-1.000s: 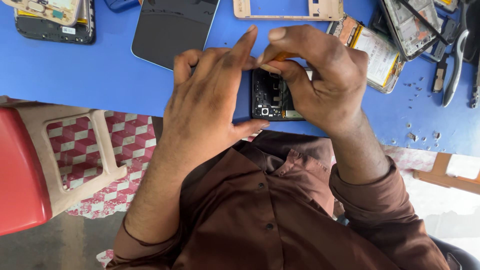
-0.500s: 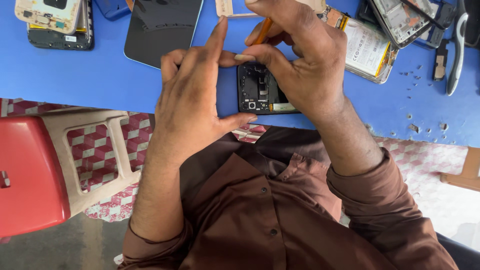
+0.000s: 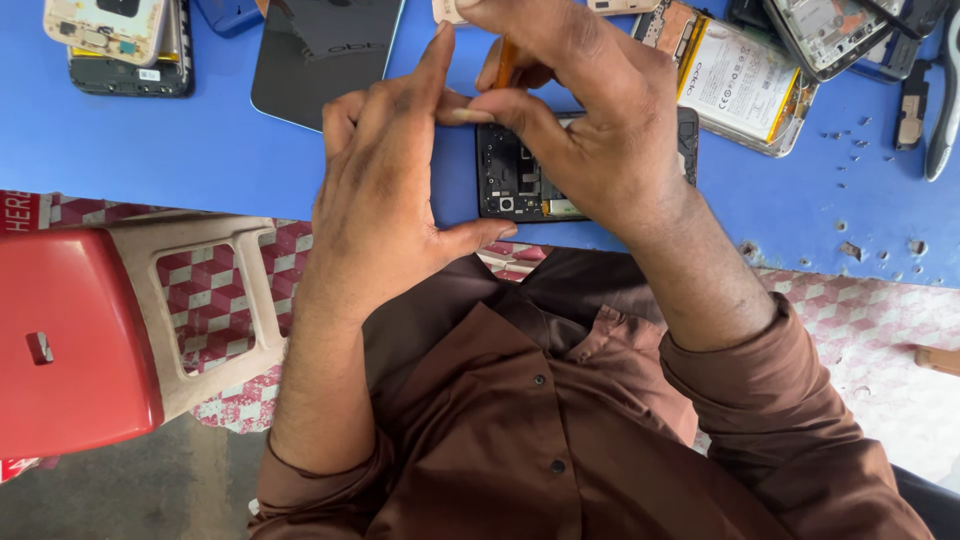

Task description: The person uses a screwdriver to remove screws from a smartphone's internal frame and then uses a prying tool to lift the battery. The device remains open on the workbench with the battery partially exposed.

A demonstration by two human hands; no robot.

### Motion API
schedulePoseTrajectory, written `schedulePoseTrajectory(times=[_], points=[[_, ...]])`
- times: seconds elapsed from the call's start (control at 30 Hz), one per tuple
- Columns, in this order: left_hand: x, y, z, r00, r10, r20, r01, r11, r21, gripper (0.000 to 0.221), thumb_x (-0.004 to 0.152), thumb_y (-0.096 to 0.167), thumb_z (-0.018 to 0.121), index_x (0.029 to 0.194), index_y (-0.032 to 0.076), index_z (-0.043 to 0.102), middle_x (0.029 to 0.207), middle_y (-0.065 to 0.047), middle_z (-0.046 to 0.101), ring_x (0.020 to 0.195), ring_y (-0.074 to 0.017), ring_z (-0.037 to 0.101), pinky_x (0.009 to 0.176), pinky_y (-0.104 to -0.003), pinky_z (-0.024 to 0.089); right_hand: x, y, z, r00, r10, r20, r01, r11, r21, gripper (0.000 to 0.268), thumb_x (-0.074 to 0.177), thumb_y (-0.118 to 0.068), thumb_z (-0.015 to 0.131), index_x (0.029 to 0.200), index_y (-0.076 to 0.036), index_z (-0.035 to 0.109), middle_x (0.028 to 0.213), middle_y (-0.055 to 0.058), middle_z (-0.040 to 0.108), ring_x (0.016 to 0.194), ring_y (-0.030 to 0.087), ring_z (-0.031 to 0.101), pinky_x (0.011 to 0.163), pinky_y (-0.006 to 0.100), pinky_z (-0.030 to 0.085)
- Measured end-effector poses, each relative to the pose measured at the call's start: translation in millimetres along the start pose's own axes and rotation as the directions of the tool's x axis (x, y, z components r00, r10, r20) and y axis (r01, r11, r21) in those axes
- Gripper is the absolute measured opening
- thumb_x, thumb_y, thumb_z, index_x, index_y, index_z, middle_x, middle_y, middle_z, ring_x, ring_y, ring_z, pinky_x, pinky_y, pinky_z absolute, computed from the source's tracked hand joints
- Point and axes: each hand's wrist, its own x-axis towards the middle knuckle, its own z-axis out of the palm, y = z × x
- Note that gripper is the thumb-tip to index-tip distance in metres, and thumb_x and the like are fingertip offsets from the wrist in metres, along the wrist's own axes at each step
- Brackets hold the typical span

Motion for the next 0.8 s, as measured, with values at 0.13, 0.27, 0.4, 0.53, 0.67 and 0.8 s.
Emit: schedulePoseTrajectory(times=[0.13, 0.27, 0.4, 0.53, 0.67, 0.8], points=[[-2, -2, 1, 1.000, -0.011, -0.003, 0.011, 1.000, 0.014, 0.134, 0.051, 0.040, 0.105, 0.155, 0.006, 0.029, 0.127, -0.006, 0.061, 0.117, -0.0280, 0.055, 0.107, -0.045, 0.037, 0, -1, 4, 1.000, 0.002, -0.005, -0.002, 1.000, -0.003, 0.045, 0.109, -0.001, 0.084, 0.142, -0.010, 0.054, 0.110, 0.005, 0.073, 0.100, 0.014, 0.077, 0.088, 0.024, 0.065], [-2, -1, 0, 0.999, -0.040, 0.001, 0.040, 0.999, 0.002, 0.133, 0.050, 0.040, 0.105, 0.156, 0.009, 0.029, 0.124, -0.005, 0.061, 0.115, -0.0295, 0.053, 0.106, -0.045, 0.040, 4, -3, 6, 1.000, -0.005, 0.026, 0.004, 0.998, 0.063, 0.038, 0.111, 0.006, 0.076, 0.139, -0.007, 0.053, 0.111, 0.008, 0.072, 0.101, 0.014, 0.077, 0.087, 0.023, 0.065], [0, -2, -1, 0.996, -0.083, 0.014, 0.083, 0.996, 0.015, 0.133, 0.050, 0.039, 0.105, 0.156, 0.012, 0.029, 0.126, -0.006, 0.061, 0.114, -0.0313, 0.052, 0.104, -0.044, 0.043, 7, -5, 5, 0.998, 0.003, 0.059, -0.010, 0.993, 0.117, 0.035, 0.111, 0.011, 0.068, 0.137, -0.006, 0.052, 0.120, 0.010, 0.070, 0.107, 0.016, 0.077, 0.093, 0.024, 0.067], [-2, -2, -1, 0.997, -0.077, 0.002, 0.076, 0.997, 0.016, 0.133, 0.051, 0.039, 0.105, 0.157, 0.012, 0.028, 0.125, -0.006, 0.061, 0.114, -0.0317, 0.052, 0.104, -0.044, 0.044, 8, -6, 3, 0.994, 0.036, 0.101, -0.057, 0.974, 0.217, 0.032, 0.114, 0.011, 0.064, 0.137, -0.005, 0.049, 0.120, 0.007, 0.070, 0.111, 0.018, 0.077, 0.099, 0.026, 0.066], [-2, -3, -1, 0.999, -0.051, -0.016, 0.051, 0.999, -0.005, 0.134, 0.051, 0.040, 0.104, 0.156, 0.012, 0.027, 0.124, -0.004, 0.062, 0.115, -0.0297, 0.054, 0.104, -0.044, 0.043, 10, -5, 5, 0.998, 0.013, 0.068, -0.018, 0.997, 0.069, 0.047, 0.090, -0.002, 0.088, 0.126, 0.000, 0.057, 0.112, 0.016, 0.069, 0.093, 0.023, 0.075, 0.081, 0.031, 0.063], [-3, -6, -2, 0.999, -0.038, -0.004, 0.038, 0.999, -0.032, 0.133, 0.054, 0.038, 0.104, 0.157, 0.011, 0.025, 0.124, -0.003, 0.063, 0.117, -0.0274, 0.055, 0.105, -0.045, 0.042, 9, -6, 9, 0.998, 0.059, 0.025, -0.061, 0.992, 0.107, 0.042, 0.104, 0.003, 0.084, 0.136, -0.002, 0.057, 0.124, 0.014, 0.067, 0.104, 0.019, 0.075, 0.091, 0.027, 0.065]])
